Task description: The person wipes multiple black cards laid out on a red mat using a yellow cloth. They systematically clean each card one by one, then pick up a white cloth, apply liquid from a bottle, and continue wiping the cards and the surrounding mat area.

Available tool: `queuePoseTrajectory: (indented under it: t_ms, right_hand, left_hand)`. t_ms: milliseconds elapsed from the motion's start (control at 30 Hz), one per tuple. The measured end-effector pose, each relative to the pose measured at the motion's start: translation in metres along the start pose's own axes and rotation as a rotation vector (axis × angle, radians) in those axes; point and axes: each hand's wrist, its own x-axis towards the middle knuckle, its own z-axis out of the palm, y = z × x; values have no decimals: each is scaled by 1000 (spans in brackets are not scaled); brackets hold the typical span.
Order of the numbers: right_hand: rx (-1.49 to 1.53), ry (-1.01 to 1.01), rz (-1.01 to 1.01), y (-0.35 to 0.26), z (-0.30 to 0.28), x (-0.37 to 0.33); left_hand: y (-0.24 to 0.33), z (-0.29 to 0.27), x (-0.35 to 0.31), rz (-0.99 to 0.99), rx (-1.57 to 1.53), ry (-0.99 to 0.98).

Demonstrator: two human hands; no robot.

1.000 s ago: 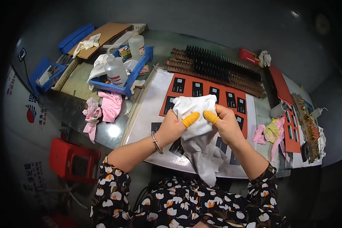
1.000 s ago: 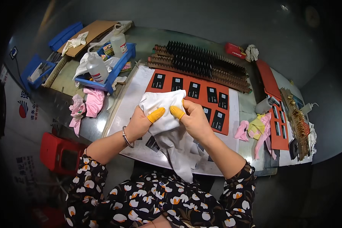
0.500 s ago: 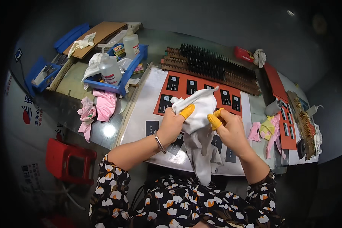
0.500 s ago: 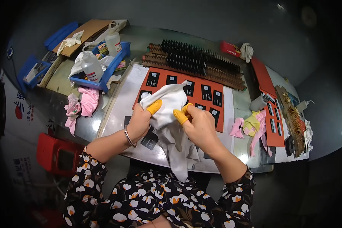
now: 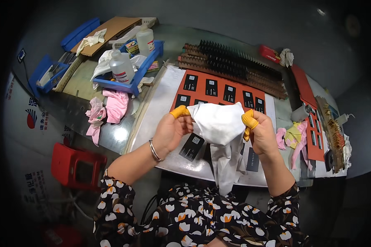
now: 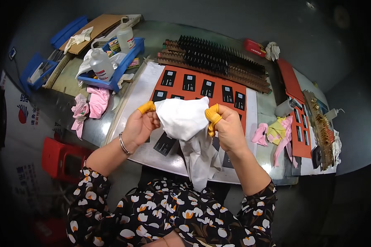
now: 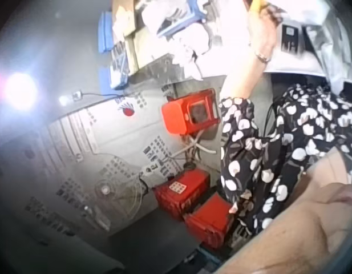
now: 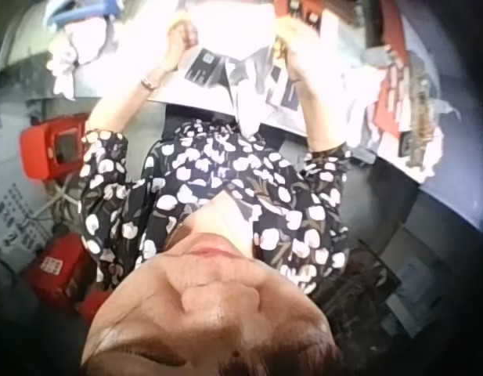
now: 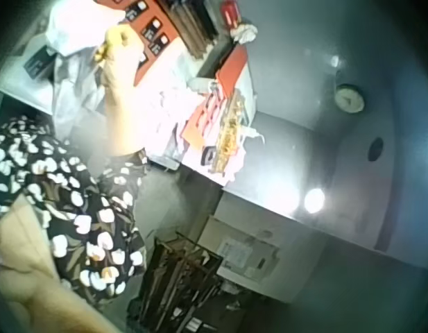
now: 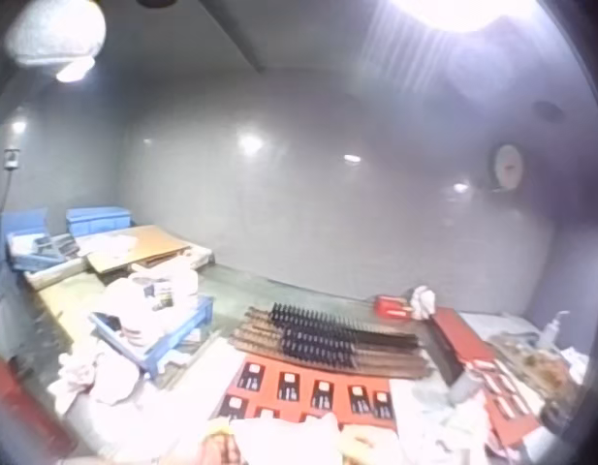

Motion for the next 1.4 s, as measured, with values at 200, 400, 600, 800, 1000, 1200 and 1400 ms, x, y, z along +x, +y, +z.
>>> queuePoseTrajectory:
  t_ms: [200, 400, 600, 800, 1000, 1200, 1400]
  right_hand:
    - [-337, -107, 171, -27, -12, -1]
    - [-113, -213, 56, -30, -3, -3]
    - [-141, -80, -24, -5, 5, -4]
    - [-809, -101, -469, 7, -9, -8]
    - [-525, -420, -273, 39, 1, 5]
    - [-52, -403, -122, 57, 11, 1]
    - [202, -299, -200, 66, 24, 11]
  left_hand:
    - [31, 69, -8, 783, 1265, -230]
    - [-8, 74, 19, 638, 1267, -421]
    - [-34, 68, 20, 251, 704, -346]
    - [-17, 51, 19, 154, 843, -323]
    - [5, 69, 21, -75, 1189, -513]
    - [-15, 59, 14, -292, 666, -118]
    - [-38, 53, 6, -82, 395, -27]
